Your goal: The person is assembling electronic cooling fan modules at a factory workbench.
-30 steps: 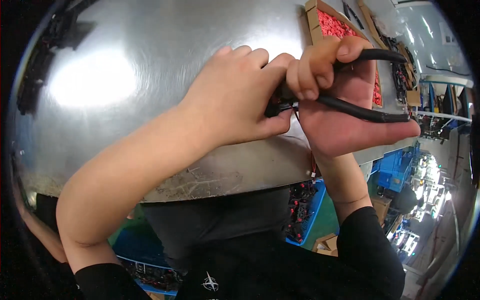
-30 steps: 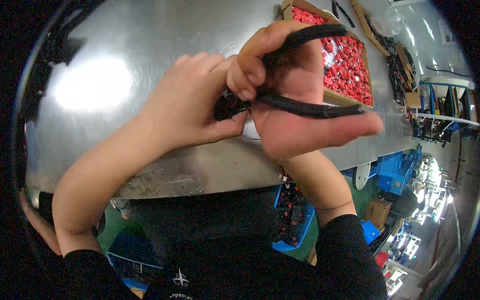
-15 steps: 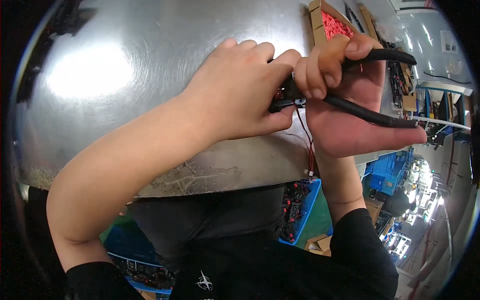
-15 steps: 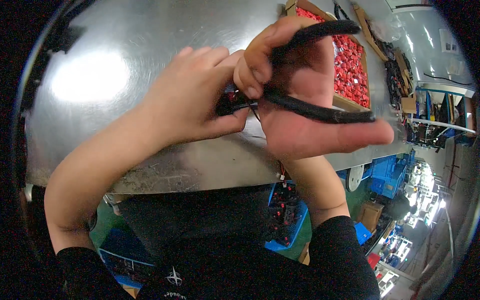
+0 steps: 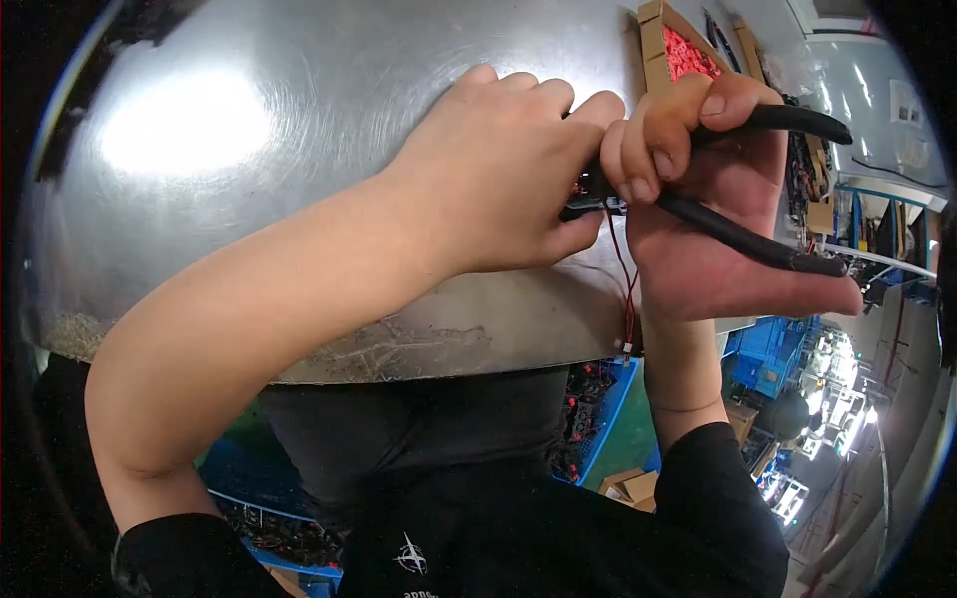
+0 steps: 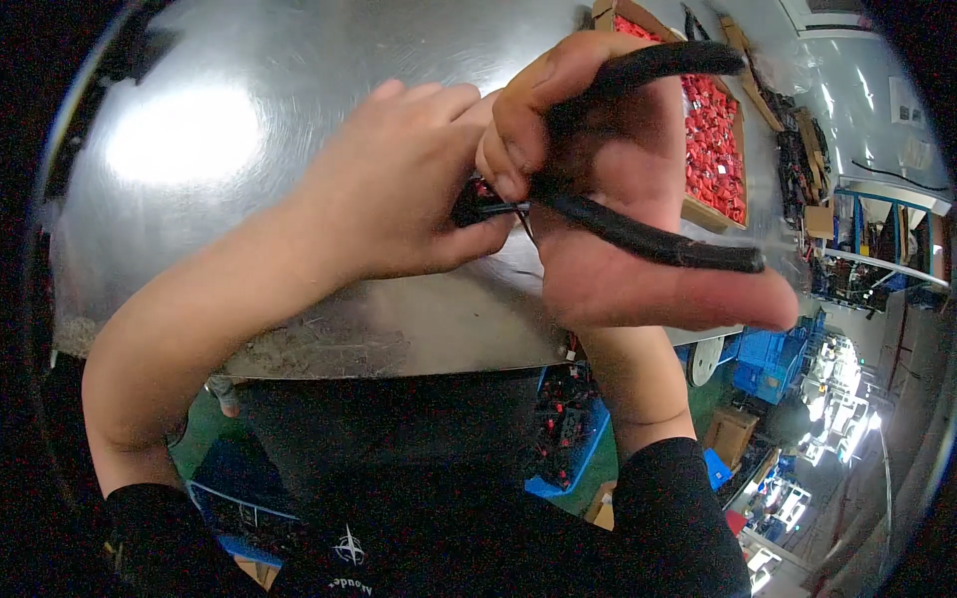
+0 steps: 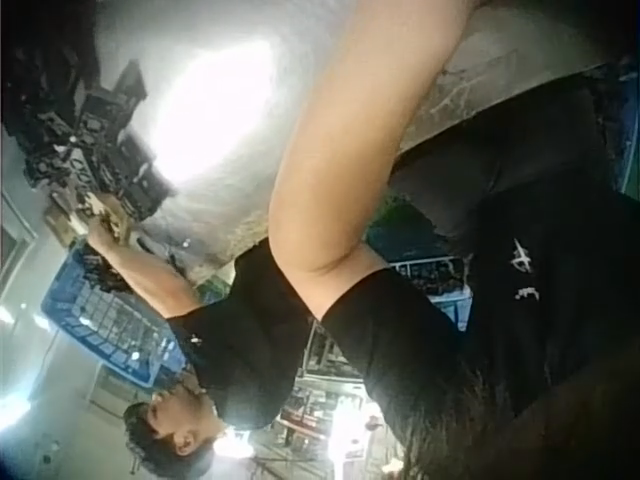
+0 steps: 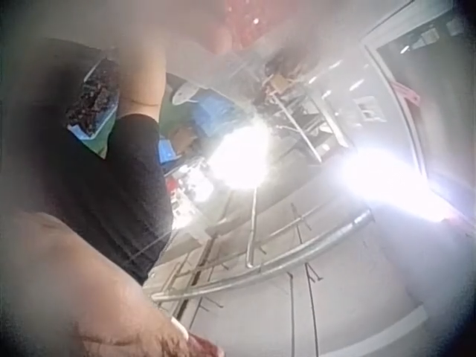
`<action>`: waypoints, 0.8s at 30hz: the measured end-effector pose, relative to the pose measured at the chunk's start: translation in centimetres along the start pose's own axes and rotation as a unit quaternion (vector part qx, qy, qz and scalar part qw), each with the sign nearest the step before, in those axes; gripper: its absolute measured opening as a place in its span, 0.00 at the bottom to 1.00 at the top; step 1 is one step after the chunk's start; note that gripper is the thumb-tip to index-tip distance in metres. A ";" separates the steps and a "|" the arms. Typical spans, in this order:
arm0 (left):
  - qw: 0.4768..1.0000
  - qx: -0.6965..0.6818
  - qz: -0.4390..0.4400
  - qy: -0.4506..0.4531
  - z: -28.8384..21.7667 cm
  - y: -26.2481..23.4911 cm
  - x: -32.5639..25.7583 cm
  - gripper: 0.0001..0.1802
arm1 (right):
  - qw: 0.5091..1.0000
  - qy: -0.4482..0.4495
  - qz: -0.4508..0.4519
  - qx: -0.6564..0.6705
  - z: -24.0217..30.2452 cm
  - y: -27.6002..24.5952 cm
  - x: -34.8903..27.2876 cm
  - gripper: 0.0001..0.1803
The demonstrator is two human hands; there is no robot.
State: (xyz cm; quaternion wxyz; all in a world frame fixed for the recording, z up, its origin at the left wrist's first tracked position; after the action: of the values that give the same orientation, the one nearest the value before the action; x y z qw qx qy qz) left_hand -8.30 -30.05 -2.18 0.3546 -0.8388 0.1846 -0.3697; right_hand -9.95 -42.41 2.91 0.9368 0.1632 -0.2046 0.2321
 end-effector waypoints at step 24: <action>0.997 0.065 -0.044 -0.015 -0.4 -0.3 -1.1 0.30 | 0.980 0.152 0.091 0.095 -1.6 -0.4 2.0 0.53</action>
State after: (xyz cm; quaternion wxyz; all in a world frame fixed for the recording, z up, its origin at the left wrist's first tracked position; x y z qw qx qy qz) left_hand -9.30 -29.38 -2.35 0.3950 -0.8265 0.1178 -0.3833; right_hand -7.62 -41.34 2.36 0.9121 0.1955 -0.0509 0.3566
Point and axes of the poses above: each hand's wrist, its own x-axis towards the middle knuckle, its own y-axis out of the palm, z = x × y, the point moved 5 cm from there along x, towards the middle knuckle
